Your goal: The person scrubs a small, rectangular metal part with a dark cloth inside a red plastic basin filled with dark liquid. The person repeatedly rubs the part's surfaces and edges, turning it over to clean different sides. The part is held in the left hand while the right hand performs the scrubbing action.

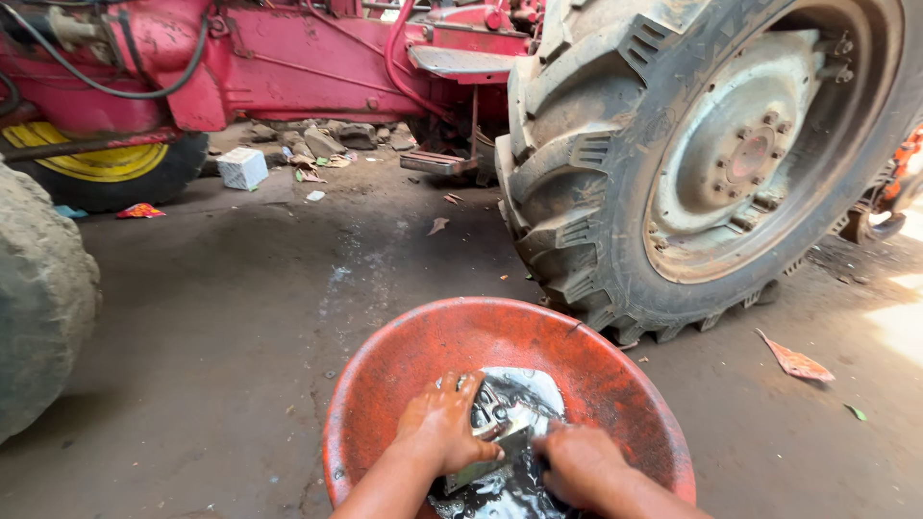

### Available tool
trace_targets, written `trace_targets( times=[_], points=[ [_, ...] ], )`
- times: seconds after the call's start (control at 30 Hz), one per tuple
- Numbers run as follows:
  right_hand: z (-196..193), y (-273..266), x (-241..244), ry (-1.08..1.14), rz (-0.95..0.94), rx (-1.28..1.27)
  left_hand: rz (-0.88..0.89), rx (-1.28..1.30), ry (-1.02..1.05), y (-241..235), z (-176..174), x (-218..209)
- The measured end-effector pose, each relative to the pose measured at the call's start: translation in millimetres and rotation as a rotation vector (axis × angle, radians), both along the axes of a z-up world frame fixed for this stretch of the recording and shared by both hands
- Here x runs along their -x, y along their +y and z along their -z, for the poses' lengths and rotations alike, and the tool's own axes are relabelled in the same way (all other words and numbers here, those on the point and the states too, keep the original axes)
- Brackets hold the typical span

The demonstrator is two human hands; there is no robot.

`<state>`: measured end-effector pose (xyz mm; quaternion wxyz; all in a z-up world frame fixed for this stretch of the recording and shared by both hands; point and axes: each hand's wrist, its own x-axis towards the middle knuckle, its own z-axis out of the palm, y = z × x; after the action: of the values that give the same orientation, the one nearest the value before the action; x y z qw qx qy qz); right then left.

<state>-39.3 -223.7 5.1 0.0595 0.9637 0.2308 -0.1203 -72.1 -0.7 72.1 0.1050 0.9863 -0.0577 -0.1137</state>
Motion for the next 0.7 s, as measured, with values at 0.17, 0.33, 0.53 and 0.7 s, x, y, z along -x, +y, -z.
trace_targets(
  times=[0.17,0.33,0.53,0.7],
  points=[
    [14.9,1.2,-9.8,-0.017,0.112,-0.081,-0.225,-0.020,-0.032,-28.6,4.7,-11.4],
    [5.7,-7.1,-22.2,0.271,0.509,-0.718,-0.208,0.017,0.057,-21.1,-2.9,-11.1],
    [-15.6,23.8,-31.2,0.171,0.563,-1.219,-0.086,0.059,0.107,-4.3,3.8,-20.9],
    [0.5,28.9,-31.4,-0.147,0.400,-0.847,-0.098,0.137,0.085,-1.1,14.8,-23.4]
  ],
)
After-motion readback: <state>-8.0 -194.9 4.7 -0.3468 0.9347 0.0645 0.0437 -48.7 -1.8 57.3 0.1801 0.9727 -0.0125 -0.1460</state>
